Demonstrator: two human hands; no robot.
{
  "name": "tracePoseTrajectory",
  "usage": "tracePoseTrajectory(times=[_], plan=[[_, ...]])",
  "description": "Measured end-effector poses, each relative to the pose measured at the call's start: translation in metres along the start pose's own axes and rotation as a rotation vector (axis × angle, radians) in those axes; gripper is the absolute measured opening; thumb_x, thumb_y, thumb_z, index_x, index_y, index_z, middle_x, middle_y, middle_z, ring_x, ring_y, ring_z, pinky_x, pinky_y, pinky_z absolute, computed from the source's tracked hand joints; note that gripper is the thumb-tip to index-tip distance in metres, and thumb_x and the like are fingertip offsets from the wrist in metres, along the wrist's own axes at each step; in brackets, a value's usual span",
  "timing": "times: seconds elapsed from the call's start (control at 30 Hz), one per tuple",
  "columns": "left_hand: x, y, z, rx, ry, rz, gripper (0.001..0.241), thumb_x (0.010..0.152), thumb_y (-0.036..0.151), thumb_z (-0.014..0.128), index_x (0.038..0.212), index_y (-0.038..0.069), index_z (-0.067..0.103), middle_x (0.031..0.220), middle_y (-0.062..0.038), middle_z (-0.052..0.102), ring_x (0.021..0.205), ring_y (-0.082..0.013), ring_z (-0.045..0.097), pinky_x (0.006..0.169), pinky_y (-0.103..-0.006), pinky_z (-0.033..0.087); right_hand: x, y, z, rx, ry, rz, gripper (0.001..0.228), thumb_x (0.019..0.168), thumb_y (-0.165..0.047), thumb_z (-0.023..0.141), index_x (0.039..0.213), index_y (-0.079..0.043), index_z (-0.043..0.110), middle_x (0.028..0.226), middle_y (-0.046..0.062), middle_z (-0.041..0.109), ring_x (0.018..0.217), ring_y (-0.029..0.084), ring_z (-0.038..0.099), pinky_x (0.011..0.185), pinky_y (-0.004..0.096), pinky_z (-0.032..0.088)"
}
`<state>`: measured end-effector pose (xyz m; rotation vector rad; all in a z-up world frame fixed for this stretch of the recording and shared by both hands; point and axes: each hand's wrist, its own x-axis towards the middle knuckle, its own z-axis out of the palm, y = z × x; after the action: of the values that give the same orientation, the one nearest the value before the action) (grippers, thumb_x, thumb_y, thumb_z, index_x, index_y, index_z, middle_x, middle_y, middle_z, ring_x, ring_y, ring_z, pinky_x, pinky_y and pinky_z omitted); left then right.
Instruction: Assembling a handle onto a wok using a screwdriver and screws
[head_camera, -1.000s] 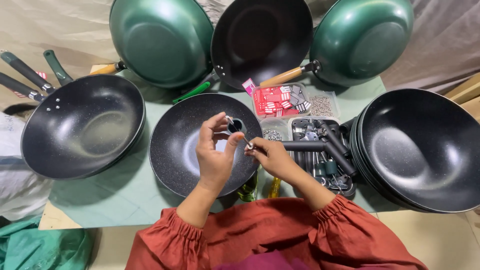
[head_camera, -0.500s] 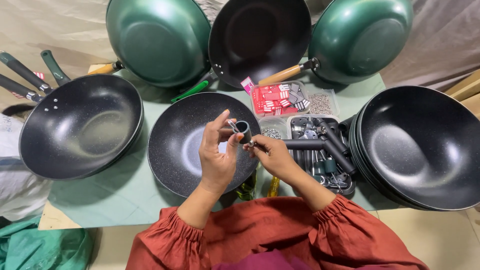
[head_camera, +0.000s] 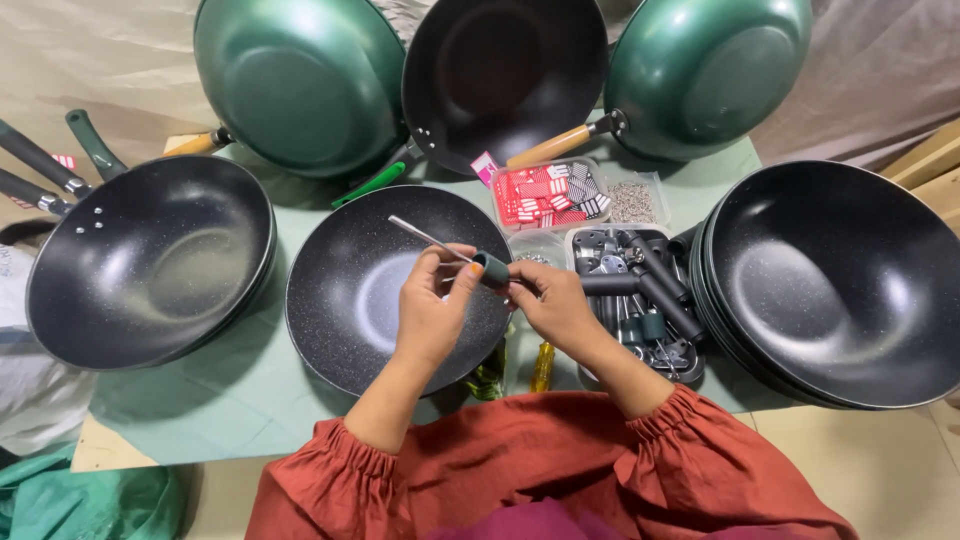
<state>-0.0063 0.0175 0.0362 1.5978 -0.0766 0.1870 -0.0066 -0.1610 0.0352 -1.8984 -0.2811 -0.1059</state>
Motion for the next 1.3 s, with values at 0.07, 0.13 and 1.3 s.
tracePoseTrajectory(times=[0.07,0.13,1.3], plan=[[0.004,-0.003,-0.004,-0.016,0.036,-0.041,0.018,0.097,0.024,0.072,0.111,0.012,0.072,0.106,-0.002,0.071,0.095,-0.0175,0.074,0.079,-0.0301,0.062,0.001,-0.003,-0.002,0.027,0.000,-0.002,0.018,0.091,0.000,0.067,0.101,-0.008,0.080,0.066,0.009,0.073,0.063,0.017,0.071,0.067,0.031,0.059],[0.006,-0.008,-0.003,-0.030,0.073,-0.086,0.016,0.099,0.025,0.070,0.107,0.013,0.074,0.102,-0.001,0.073,0.092,-0.0119,0.072,0.076,-0.0260,0.061,0.002,-0.002,-0.003,0.055,-0.003,-0.002,0.018,0.091,0.000,0.067,0.102,-0.007,0.080,0.067,0.009,0.073,0.062,0.016,0.070,0.067,0.031,0.059],[0.010,-0.052,0.009,-0.812,0.193,-0.644,0.019,0.109,0.025,0.049,0.116,0.008,0.043,0.108,-0.019,0.068,0.098,-0.0446,0.073,0.091,-0.0639,0.059,-0.007,-0.037,-0.024,-0.092,0.364,-0.532,0.009,0.093,-0.010,0.077,0.100,-0.005,0.078,0.080,0.009,0.070,0.063,0.021,0.064,0.064,0.030,0.054]])
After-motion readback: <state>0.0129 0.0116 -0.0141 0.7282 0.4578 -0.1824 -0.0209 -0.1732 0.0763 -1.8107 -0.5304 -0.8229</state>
